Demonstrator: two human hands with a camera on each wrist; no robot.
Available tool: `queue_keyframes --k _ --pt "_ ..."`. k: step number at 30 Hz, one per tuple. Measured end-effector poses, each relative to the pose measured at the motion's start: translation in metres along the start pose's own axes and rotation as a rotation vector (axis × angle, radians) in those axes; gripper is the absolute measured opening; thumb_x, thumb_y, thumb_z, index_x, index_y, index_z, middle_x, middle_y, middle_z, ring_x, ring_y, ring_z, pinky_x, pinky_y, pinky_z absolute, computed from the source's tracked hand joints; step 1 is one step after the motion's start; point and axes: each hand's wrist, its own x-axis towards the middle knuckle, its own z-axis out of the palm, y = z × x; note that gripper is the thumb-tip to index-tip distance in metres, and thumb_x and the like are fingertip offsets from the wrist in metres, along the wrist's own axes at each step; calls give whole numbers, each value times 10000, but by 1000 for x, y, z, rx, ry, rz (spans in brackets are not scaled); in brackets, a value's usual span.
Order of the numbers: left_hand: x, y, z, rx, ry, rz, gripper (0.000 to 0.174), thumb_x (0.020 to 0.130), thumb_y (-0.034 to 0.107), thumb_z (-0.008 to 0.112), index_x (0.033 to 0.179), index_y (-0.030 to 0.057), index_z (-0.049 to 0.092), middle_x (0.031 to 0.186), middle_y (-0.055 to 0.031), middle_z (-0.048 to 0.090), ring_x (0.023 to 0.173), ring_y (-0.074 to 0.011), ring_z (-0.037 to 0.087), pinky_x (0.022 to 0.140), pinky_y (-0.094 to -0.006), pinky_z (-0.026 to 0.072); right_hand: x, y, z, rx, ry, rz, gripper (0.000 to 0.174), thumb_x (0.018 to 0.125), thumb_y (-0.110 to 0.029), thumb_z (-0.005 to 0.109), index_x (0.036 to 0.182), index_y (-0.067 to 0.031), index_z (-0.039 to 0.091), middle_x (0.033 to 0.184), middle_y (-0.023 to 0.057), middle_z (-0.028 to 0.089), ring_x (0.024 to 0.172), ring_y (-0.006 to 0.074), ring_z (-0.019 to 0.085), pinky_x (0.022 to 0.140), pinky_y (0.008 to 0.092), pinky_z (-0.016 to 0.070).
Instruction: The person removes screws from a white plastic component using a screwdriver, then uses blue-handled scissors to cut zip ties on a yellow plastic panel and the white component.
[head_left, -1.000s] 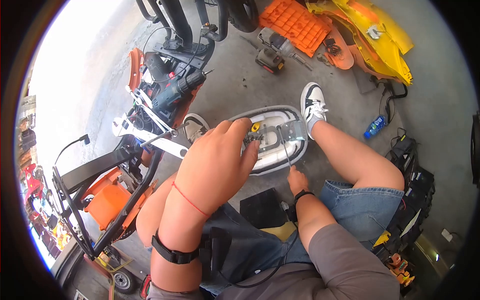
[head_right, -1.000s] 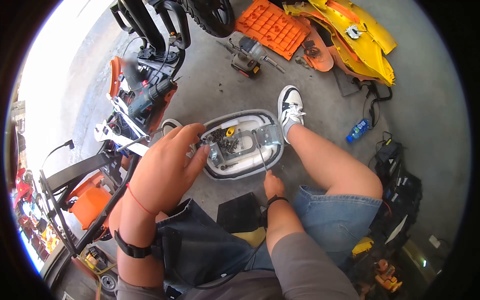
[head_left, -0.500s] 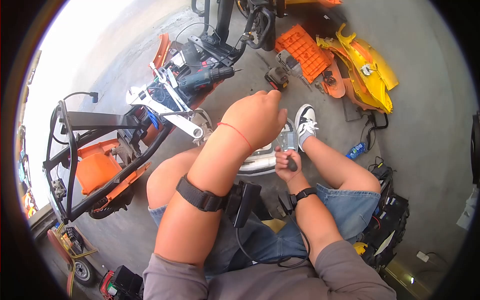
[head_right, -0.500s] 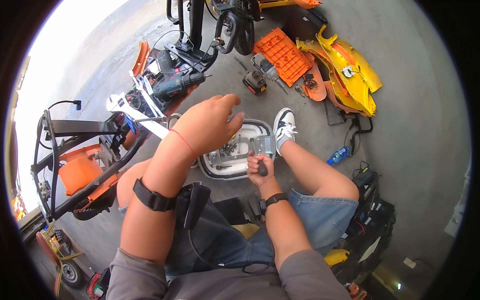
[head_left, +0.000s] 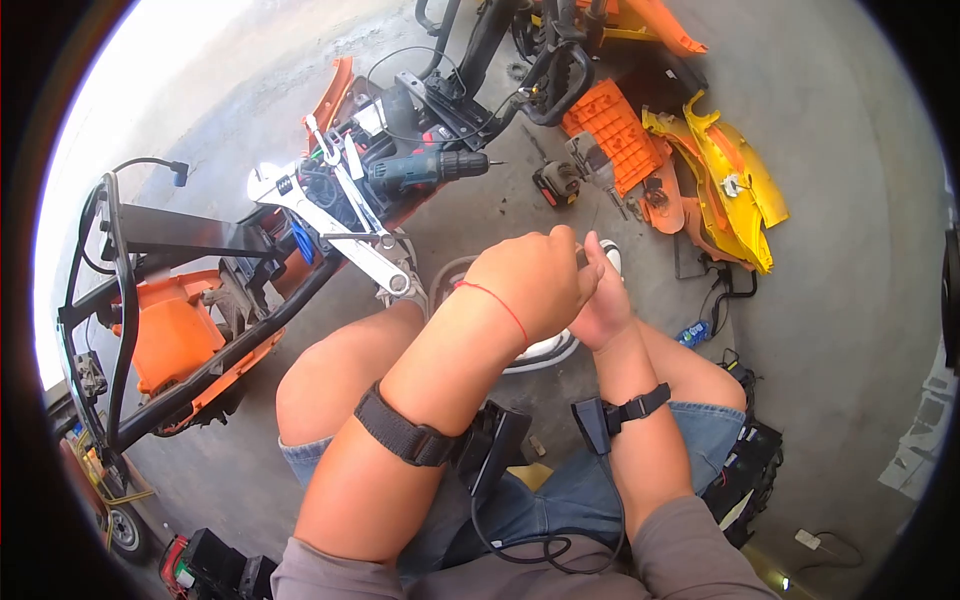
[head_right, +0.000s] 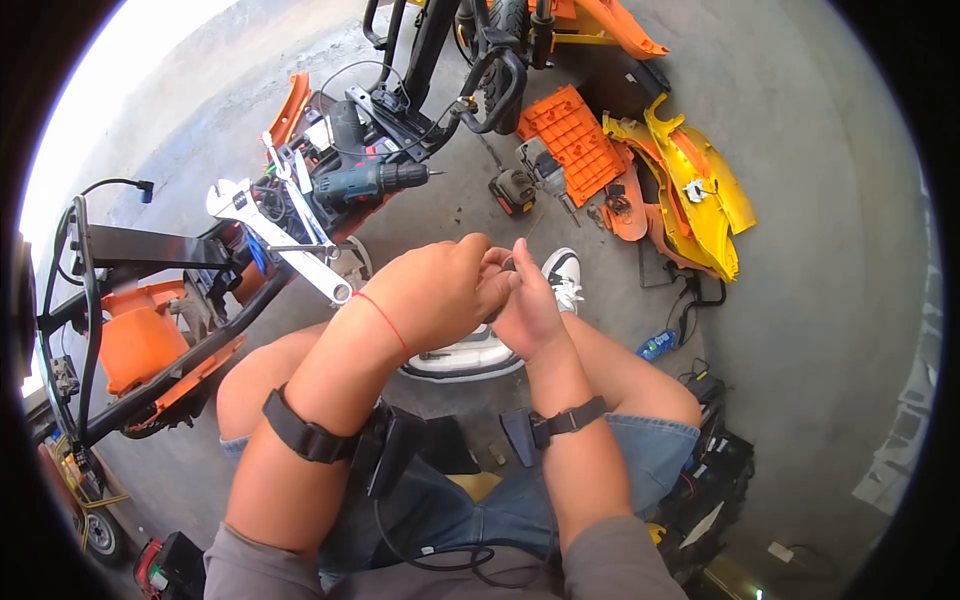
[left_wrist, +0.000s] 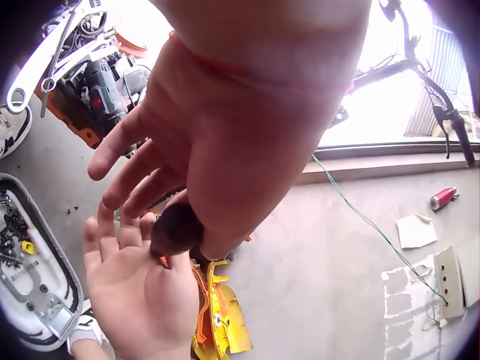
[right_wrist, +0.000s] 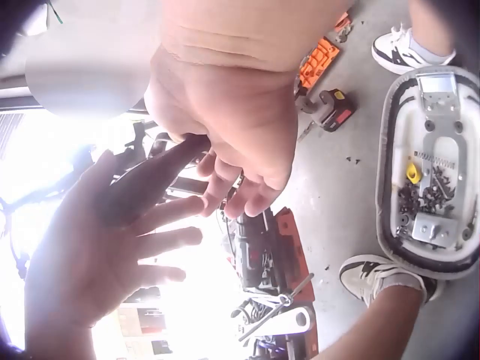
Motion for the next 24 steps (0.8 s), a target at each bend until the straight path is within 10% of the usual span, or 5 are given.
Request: queue_keyframes --k 9,11,14,22,24 --pt "-12 -10 -8 122 -6 -65 321 948 278 574 1064 -21 565 875 -253 685 842 -417 675 733 -487 537 27 12 -40 -321 -231 70 696 978 -605 480 1400 -54 452 1420 137 520 1279 234 520 1042 410 454" --pt "-13 -10 -8 164 60 -62 303 924 252 603 1086 -3 571 863 -248 685 839 -419 672 741 -492 532 38 32 -107 -735 207 91 550 1006 -484 546 1316 -31 538 1216 106 651 1009 161 639 893 365 507" --pt "-11 -5 -16 104 30 -145 389 895 251 638 1202 18 586 916 -243 687 855 -425 668 758 -497 523 37 82 -219 -1528 857 246 543 941 -453 605 1171 39 626 1163 289 654 1132 432 615 965 474 473" --pt "-21 -6 -5 333 -53 -119 373 895 182 640 1205 -15 575 916 -230 689 800 -400 679 686 -462 526 80 94 -228 -1080 943 595 739 960 -662 418 1038 8 721 1021 170 734 1081 314 677 908 450 518" --pt "-21 4 -7 310 -102 -129 385 902 184 637 1227 -15 577 928 -237 688 816 -412 682 686 -453 525 90 96 -236 -887 974 592 714 970 -649 427 997 2 719 723 98 717 747 248 703 810 419 533"
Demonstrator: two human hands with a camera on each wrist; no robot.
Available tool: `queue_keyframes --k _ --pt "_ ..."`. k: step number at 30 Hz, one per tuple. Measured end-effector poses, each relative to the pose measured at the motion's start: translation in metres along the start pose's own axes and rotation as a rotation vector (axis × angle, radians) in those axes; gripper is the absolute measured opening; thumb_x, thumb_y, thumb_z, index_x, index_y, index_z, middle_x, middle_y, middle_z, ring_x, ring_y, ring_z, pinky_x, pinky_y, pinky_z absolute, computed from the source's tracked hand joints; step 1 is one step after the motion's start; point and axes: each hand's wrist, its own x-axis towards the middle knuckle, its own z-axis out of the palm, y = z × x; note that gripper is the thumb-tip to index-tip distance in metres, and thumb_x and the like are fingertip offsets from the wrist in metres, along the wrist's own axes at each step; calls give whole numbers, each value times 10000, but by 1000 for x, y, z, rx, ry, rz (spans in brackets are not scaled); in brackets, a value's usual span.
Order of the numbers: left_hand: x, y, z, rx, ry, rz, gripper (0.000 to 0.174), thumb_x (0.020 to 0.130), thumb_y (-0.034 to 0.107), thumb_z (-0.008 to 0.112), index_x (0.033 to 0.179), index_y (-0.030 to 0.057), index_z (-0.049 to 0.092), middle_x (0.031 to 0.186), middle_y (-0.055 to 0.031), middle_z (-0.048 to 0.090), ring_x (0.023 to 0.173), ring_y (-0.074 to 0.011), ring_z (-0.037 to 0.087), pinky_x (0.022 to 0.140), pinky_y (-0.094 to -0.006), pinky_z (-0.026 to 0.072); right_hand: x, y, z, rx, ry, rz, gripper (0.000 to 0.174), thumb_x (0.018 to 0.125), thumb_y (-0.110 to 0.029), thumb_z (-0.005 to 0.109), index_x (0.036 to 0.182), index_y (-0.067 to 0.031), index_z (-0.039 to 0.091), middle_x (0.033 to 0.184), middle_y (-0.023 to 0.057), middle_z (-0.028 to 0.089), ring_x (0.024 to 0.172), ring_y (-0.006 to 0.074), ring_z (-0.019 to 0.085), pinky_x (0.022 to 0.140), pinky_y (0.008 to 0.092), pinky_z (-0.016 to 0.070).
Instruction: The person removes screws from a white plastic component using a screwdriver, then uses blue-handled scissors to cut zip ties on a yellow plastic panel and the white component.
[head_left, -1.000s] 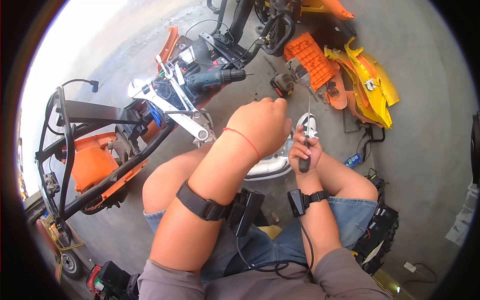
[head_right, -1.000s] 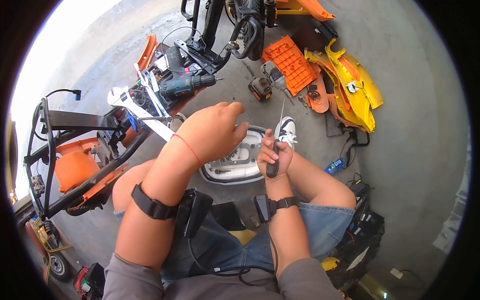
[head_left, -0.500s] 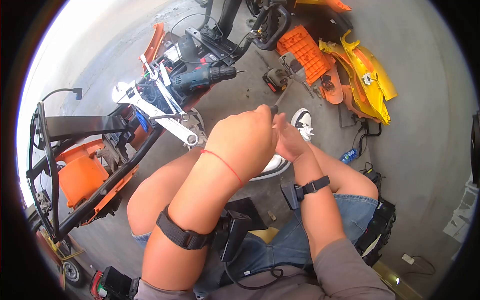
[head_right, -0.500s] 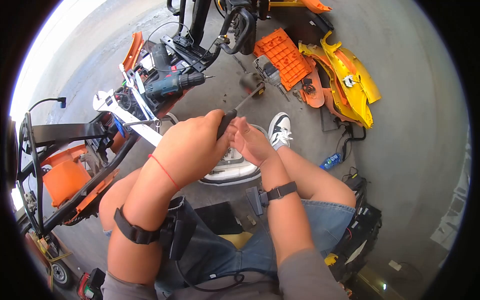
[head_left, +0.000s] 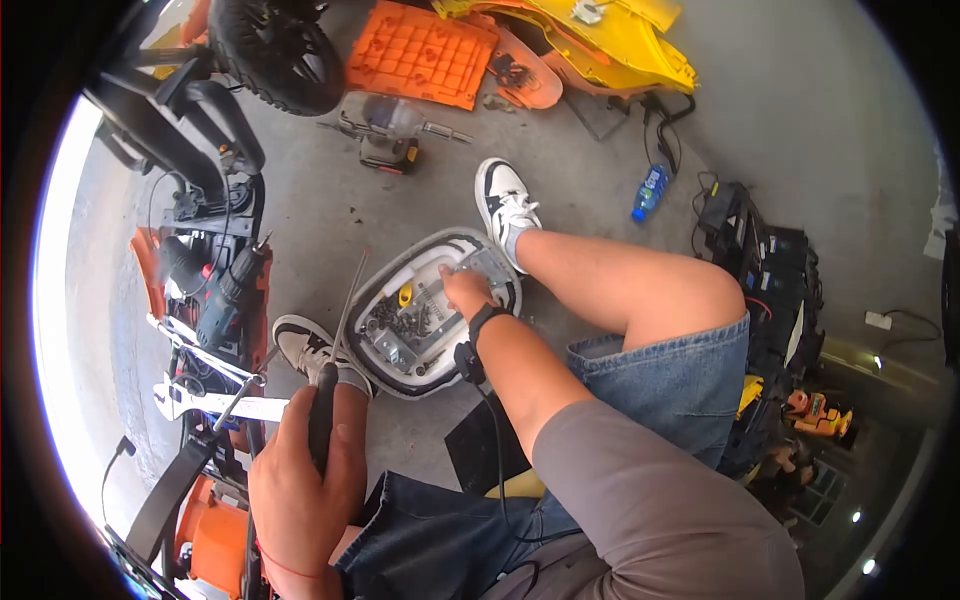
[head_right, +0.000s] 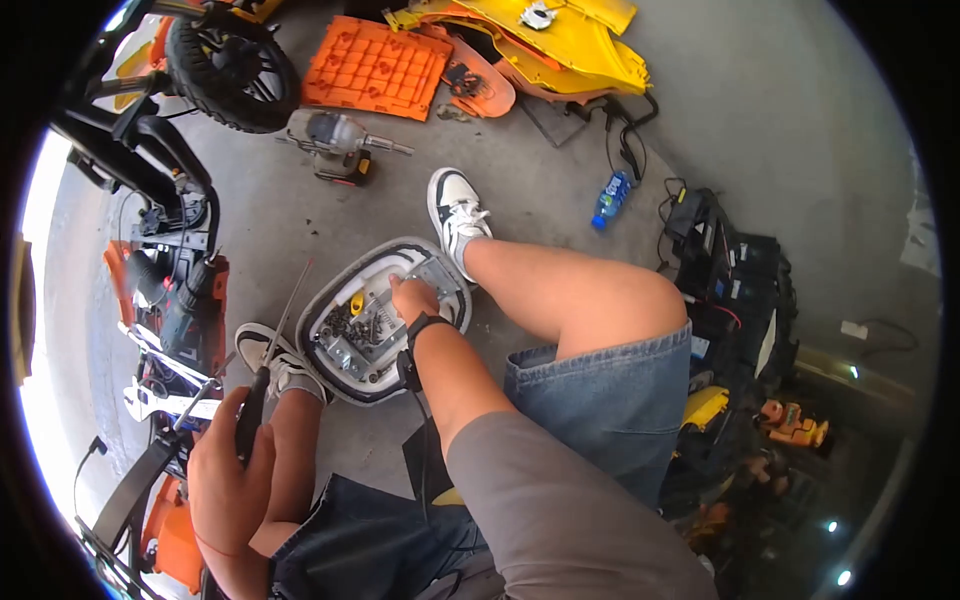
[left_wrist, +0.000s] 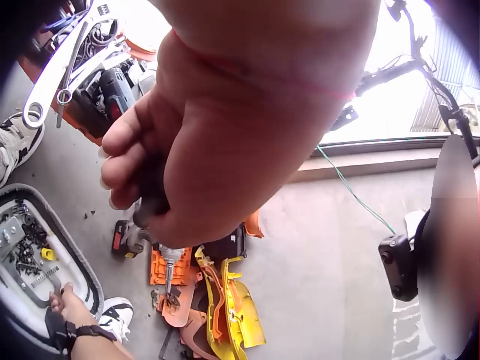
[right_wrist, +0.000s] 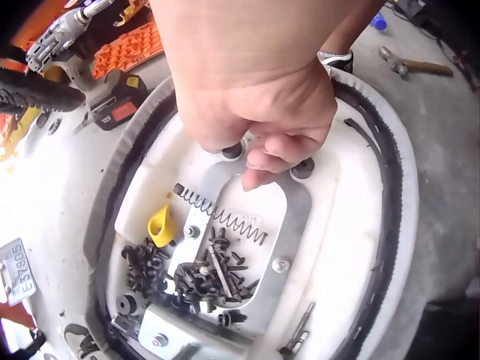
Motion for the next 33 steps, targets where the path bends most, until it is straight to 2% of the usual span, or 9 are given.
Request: queue_keyframes --k 4,6,8,20,25,28,31,32,33 --pt "3 8 5 -33 -56 -31 399 888 128 647 1261 2 583 933 -211 705 839 -348 690 753 -421 521 20 6 18 206 -89 49 663 993 -588 418 1012 0 723 855 131 746 864 294 715 857 444 530" --pt "10 6 2 -18 -91 21 413 889 173 642 1258 2 568 935 -235 692 821 -414 686 699 -449 537 38 10 28 -237 328 -224 591 1004 -509 435 1036 8 719 1028 171 735 1013 358 685 909 478 513" --pt "11 2 0 53 -87 -8 412 883 175 638 1251 4 567 920 -231 696 808 -408 687 694 -450 541 25 18 19 -188 230 -265 541 996 -467 458 1068 4 715 1151 221 685 1116 415 626 949 507 490" --pt "8 9 0 45 -11 -50 389 900 218 637 1226 28 544 905 -185 702 812 -387 679 674 -463 537 -6 16 -22 -749 282 -780 389 984 -350 535 883 -45 753 933 187 727 896 374 697 804 485 530" --pt "7 5 0 57 0 -69 375 887 222 634 1206 36 570 867 -206 696 810 -391 686 695 -461 543 15 10 -32 -1124 183 -1040 203 838 -185 601 818 -59 758 881 163 737 871 302 718 779 440 543" --pt "8 4 -4 62 12 -68 381 884 222 637 1208 34 571 870 -203 697 805 -386 685 692 -460 542 30 2 -28 -1404 108 -1123 310 948 -307 580 832 -79 756 838 142 738 825 326 714 755 431 545" --pt "9 4 -3 44 -7 -41 410 887 212 648 1235 20 547 878 -171 694 793 -366 680 669 -454 539 33 -3 -30 -1558 51 -1222 296 944 -298 589 847 -78 760 842 139 739 820 322 713 752 429 547" --pt "10 4 -2 9 -4 -21 418 885 213 651 1240 18 548 876 -169 692 790 -365 680 668 -452 540 30 -1 -31 -1565 50 -1223 296 944 -298 589 847 -78 760 842 139 739 820 322 713 752 429 547" --pt "9 3 0 1 -2 -23 418 885 213 651 1240 18 548 876 -169 692 790 -365 680 668 -452 540 13 2 -34 -1264 135 -1082 292 932 -283 596 846 -58 761 885 158 738 865 321 709 774 433 543"
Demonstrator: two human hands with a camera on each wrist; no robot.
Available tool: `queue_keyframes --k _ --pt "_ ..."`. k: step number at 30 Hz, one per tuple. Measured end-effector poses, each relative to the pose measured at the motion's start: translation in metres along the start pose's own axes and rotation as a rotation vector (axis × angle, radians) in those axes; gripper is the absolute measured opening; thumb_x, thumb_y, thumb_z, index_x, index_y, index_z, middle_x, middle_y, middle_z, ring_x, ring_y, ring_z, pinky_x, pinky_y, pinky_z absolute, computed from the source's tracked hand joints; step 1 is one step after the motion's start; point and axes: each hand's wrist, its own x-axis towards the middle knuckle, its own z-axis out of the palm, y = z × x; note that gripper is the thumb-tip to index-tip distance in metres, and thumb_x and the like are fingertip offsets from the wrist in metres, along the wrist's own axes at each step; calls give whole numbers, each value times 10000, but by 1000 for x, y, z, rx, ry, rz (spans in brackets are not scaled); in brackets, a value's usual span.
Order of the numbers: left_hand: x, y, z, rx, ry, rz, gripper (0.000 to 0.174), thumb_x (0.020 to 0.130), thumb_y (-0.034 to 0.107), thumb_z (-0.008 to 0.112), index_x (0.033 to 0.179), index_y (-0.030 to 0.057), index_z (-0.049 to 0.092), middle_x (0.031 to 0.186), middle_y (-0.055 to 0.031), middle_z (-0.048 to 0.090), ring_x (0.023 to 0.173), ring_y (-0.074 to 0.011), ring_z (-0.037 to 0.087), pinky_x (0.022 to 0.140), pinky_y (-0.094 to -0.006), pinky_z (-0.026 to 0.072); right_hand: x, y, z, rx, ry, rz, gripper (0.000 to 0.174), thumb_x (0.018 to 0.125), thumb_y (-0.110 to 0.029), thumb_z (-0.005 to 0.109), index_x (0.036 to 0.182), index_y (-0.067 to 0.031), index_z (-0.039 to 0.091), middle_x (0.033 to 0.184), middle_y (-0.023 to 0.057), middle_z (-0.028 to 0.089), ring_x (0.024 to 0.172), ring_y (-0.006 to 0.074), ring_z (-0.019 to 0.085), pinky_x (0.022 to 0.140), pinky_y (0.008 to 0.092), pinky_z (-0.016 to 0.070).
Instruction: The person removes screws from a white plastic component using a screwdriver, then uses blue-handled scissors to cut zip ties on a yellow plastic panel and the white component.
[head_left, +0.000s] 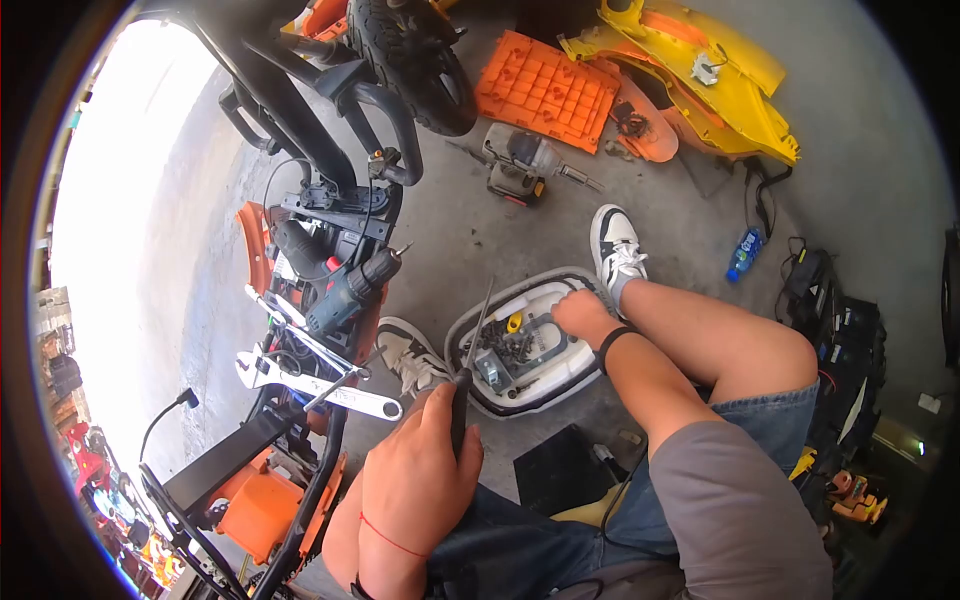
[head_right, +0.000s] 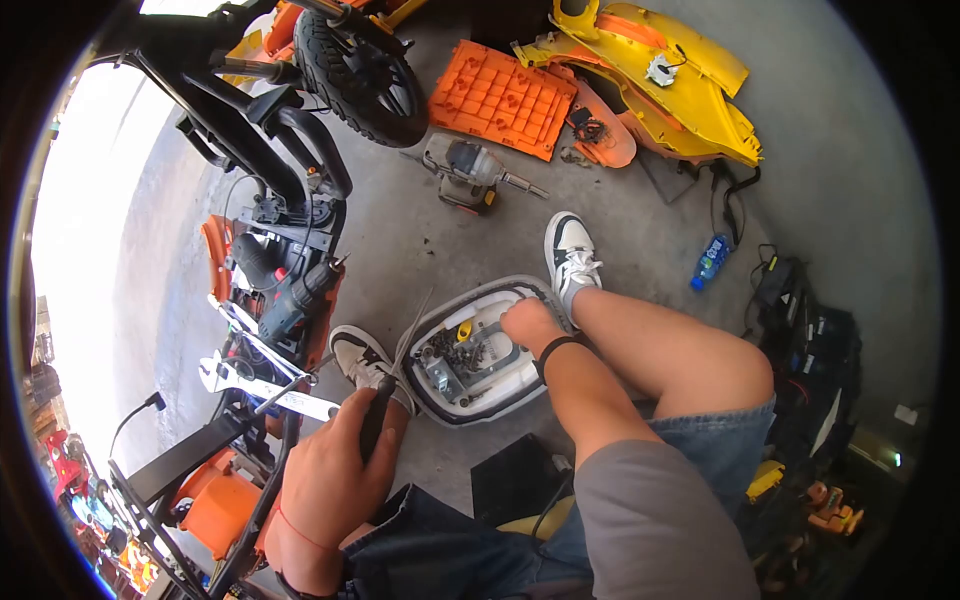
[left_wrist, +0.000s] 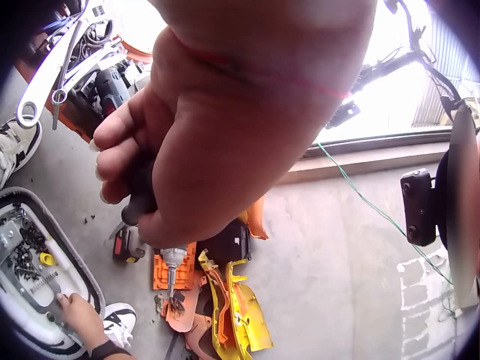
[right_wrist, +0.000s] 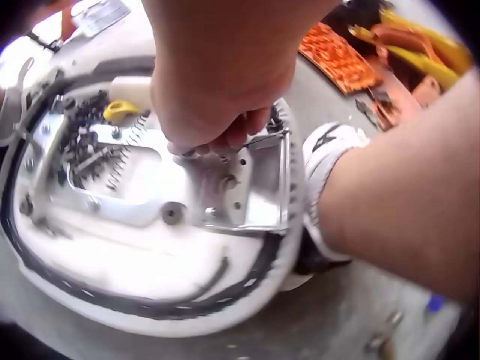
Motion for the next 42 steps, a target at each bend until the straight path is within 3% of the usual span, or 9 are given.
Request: queue_keyframes --k 4,11,18,20,30,35,36,39,42 --pt "-2 0 1 -5 -8 9 386 896 235 637 1226 53 551 868 -183 697 784 -389 680 683 -467 530 -20 -19 33 596 183 559 403 924 -408 634 869 -21 731 856 167 729 817 309 705 745 429 537" --pt "-7 -2 9 49 -56 18 394 889 238 641 1230 63 548 871 -180 699 777 -385 676 675 -473 528 -11 -36 58 1699 285 935 530 933 -506 624 747 -13 687 682 111 678 544 227 638 603 350 509" --pt "-4 3 11 59 -109 -21 408 880 238 647 1240 73 548 889 -175 702 781 -385 676 683 -475 533 -1 -33 34 768 211 1052 468 905 -480 668 876 -20 750 871 165 738 808 305 728 706 413 555" --pt "-3 5 10 75 -110 -54 413 878 235 647 1245 75 547 895 -176 702 787 -385 677 693 -473 535 -3 -31 11 556 155 839 424 873 -462 697 941 -50 769 963 173 736 939 333 713 779 437 561" --pt "4 4 17 71 -121 -22 417 885 250 634 1242 53 548 863 -191 697 796 -387 680 704 -476 536 -33 -24 -35 469 -219 561 348 876 -396 702 1030 -88 752 1053 162 724 1025 328 687 869 438 542" --pt "0 1 28 59 -52 113 302 884 214 606 1105 13 562 801 -189 695 759 -369 690 687 -472 550 -92 -51 38 538 15 307 337 890 -346 673 1096 -84 719 1014 163 716 1015 359 671 889 470 518" --pt "-2 0 28 61 -29 126 302 884 214 606 1105 13 562 801 -189 695 759 -369 690 687 -472 550 -101 -56 33 469 113 219 339 904 -326 650 1111 -63 705 977 168 713 984 373 671 877 482 513" --pt "0 -1 32 84 -91 145 270 892 220 580 1059 11 548 810 -197 697 794 -382 694 713 -491 548 -116 -76 -58 371 -399 178 318 945 -332 599 1089 -76 723 1058 194 696 1029 384 659 914 476 502" --pt "-7 3 37 102 -99 220 265 888 215 558 1045 2 550 840 -201 705 814 -388 695 752 -485 548 -125 -82 -85 283 -271 56 295 978 -247 550 1120 -34 696 1131 180 682 1107 376 635 936 479 491"
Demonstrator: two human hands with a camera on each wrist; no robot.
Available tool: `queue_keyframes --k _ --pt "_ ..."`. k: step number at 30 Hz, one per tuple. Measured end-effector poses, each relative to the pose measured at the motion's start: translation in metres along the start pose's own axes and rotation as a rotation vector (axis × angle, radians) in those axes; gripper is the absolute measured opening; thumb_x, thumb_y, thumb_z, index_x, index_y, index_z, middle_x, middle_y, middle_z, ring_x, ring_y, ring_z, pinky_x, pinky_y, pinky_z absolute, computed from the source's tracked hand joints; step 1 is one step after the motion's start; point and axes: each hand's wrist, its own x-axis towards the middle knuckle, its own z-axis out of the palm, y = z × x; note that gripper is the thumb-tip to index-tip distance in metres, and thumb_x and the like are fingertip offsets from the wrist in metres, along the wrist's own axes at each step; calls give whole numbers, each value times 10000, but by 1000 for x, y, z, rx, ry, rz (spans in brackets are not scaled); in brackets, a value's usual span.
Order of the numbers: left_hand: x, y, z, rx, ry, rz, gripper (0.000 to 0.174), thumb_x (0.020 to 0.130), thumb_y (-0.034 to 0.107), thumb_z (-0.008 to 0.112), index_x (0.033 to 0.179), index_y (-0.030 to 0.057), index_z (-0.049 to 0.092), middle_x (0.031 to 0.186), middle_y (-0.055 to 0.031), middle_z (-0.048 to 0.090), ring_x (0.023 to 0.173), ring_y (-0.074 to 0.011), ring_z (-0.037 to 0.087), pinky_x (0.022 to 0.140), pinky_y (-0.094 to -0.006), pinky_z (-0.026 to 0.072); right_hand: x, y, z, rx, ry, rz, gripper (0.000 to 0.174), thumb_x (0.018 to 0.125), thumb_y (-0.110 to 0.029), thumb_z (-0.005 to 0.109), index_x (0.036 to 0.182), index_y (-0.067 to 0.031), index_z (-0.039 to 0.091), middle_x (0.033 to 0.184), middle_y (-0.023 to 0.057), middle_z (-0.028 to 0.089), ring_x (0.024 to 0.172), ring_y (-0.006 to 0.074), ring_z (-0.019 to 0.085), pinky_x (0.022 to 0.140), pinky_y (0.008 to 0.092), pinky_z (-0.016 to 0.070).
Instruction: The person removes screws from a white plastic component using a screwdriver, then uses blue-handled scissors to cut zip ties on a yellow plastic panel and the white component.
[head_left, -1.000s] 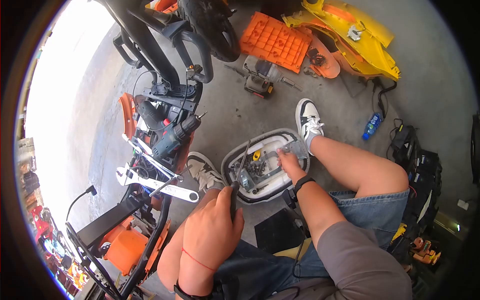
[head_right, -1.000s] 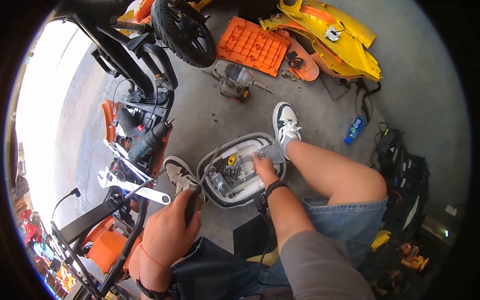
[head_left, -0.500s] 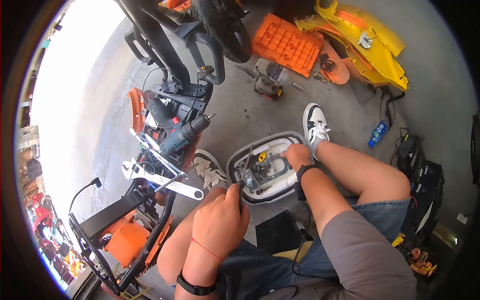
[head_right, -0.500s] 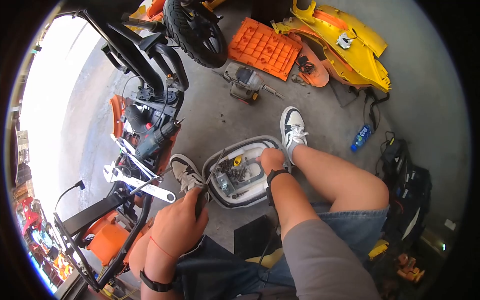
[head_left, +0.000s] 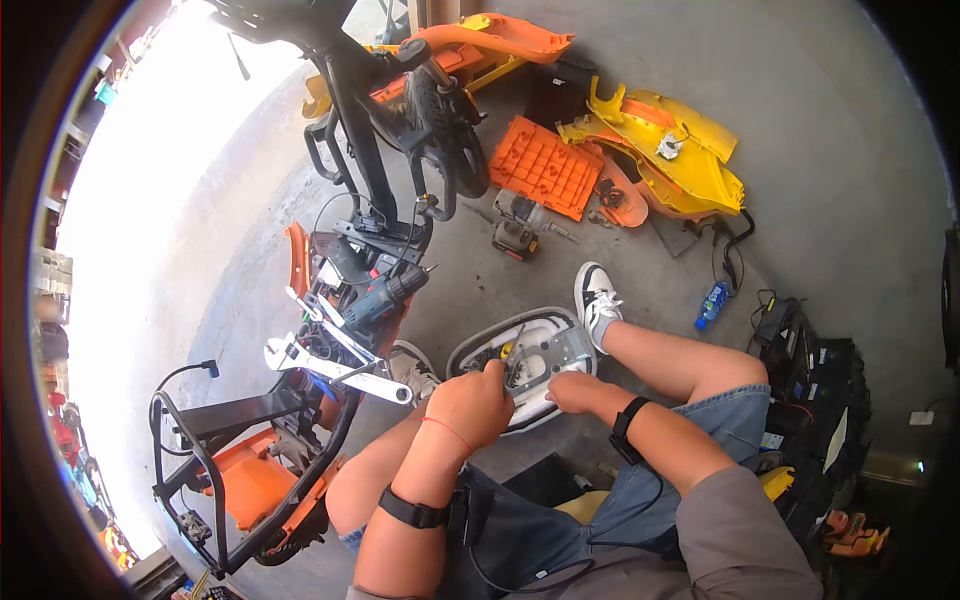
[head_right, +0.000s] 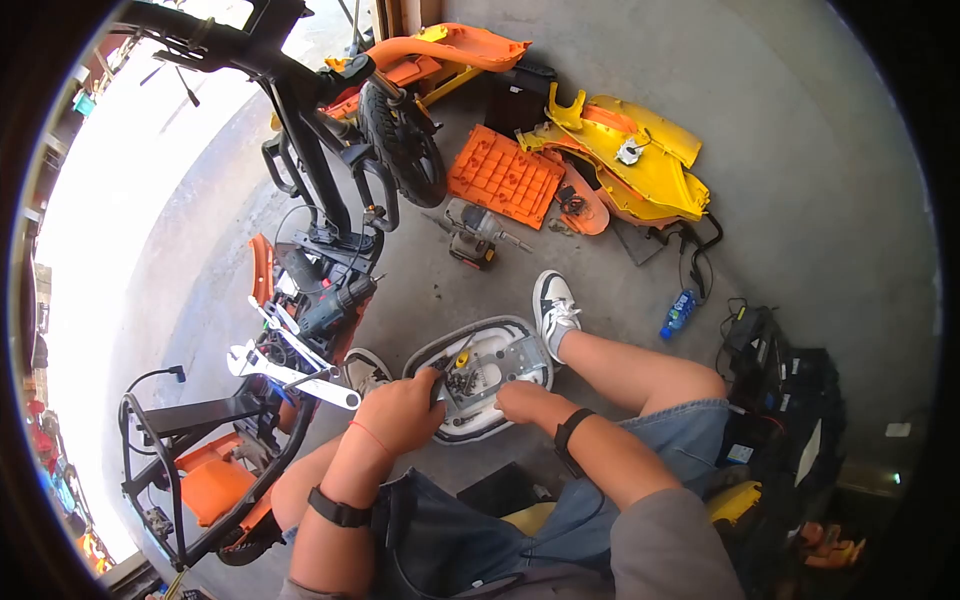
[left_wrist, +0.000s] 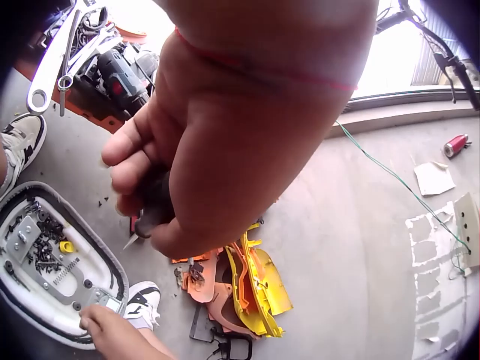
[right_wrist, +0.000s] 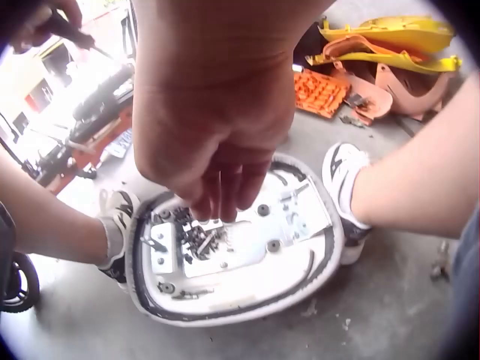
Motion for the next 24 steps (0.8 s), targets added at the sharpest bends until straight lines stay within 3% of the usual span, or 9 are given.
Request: queue_keyframes --k 3,5,7,10,12,14,16,19,24 --pt "-2 5 -6 -29 -87 -20 289 886 225 544 1058 -4 575 900 -214 712 879 -391 692 807 -486 540 -49 7 -22 94 251 -237 307 950 -172 575 1210 -22 636 1228 165 649 1164 363 602 954 468 480" --pt "-4 11 -2 4 -110 -27 303 882 228 538 1069 -5 588 941 -219 713 915 -389 689 835 -484 533 -99 -10 -73 25 139 -161 389 895 -119 606 1274 -35 573 1246 165 617 1182 362 585 967 445 484" --pt "4 19 7 33 -134 -17 318 879 230 532 1080 -6 600 982 -225 714 951 -386 686 863 -481 526 -134 -6 -93 67 418 -166 315 912 -210 635 1177 -39 627 1187 152 650 1126 354 613 935 445 492" --pt "19 22 28 82 -224 -30 429 860 305 589 1191 33 600 1022 -219 708 992 -385 674 894 -466 519 -181 -24 -135 212 569 -30 338 914 -391 662 997 -63 666 1066 154 682 1025 335 645 823 440 510" --pt "24 31 40 95 -226 -19 397 866 268 564 1165 12 612 1042 -227 707 999 -378 680 899 -459 522 -174 -22 -147 210 633 144 258 933 -308 643 1027 -68 665 1093 171 667 1023 336 648 820 443 515" --pt "23 47 45 117 -278 -41 367 872 236 548 1136 -9 612 1062 -245 703 1009 -374 684 902 -457 526 -146 -9 -124 426 1190 -284 247 942 -179 599 1168 -97 654 1241 181 610 1104 348 625 880 437 515" --pt "27 60 59 197 -323 -37 368 873 238 544 1138 -11 603 1061 -249 702 1010 -379 683 901 -462 525 -159 -21 -132 325 1129 -292 430 930 -75 570 1352 -155 578 1448 171 472 1182 376 581 958 435 495" --pt "36 79 88 251 -384 -52 377 874 244 535 1148 -11 580 1062 -259 698 1013 -390 681 898 -472 524 -141 -12 -129 409 899 -274 511 932 -70 546 1430 -178 503 1517 162 386 1219 384 559 1010 435 475" --pt "52 89 129 211 -336 -140 355 878 262 535 1114 3 598 1076 -250 698 1023 -398 677 907 -476 518 -146 2 -144 434 758 -222 441 948 -230 571 1367 -95 545 1422 169 504 1243 363 548 1038 447 450"
